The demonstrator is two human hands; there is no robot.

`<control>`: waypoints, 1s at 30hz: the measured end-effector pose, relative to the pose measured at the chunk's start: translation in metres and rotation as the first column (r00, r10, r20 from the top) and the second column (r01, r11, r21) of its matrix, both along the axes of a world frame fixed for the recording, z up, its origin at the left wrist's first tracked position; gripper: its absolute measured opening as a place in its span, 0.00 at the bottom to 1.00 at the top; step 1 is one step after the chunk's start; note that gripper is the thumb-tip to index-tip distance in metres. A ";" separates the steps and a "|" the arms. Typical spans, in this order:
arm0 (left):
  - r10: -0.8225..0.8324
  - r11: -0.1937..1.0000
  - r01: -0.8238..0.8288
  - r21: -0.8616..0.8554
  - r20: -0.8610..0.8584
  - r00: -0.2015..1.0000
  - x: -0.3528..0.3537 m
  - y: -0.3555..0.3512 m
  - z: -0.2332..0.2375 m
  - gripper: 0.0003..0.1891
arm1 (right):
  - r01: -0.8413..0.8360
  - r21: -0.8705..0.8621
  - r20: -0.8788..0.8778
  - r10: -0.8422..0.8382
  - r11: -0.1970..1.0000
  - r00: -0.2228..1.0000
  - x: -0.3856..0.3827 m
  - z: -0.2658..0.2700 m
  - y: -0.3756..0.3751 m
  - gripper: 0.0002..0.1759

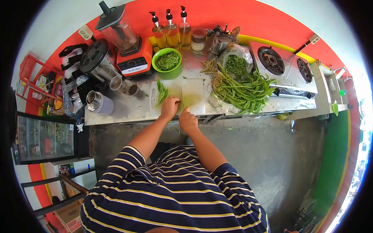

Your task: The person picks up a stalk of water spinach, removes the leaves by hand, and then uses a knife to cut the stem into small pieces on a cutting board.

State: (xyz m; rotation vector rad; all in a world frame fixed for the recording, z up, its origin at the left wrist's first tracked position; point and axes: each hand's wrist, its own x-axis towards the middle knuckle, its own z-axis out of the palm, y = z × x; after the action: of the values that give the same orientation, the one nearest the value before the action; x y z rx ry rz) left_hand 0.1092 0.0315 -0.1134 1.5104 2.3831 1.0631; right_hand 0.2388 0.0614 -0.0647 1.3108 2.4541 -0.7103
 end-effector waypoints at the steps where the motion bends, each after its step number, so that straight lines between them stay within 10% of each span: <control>1: 0.005 1.000 -0.005 0.001 0.002 1.000 0.001 0.000 0.001 0.04 | -0.005 0.001 0.002 0.005 1.000 1.000 -0.001 -0.002 0.002 0.21; 30: 0.027 0.997 -0.023 -0.069 0.059 0.998 -0.003 -0.005 0.001 0.03 | -0.082 0.000 0.005 0.082 0.997 0.997 -0.008 0.000 0.011 0.20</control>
State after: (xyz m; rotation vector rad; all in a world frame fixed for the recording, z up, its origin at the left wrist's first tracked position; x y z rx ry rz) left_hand 0.1060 0.0261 -0.1121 1.4092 2.3786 1.0065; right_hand 0.2309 0.0720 -0.0642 1.2032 2.4874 -0.6861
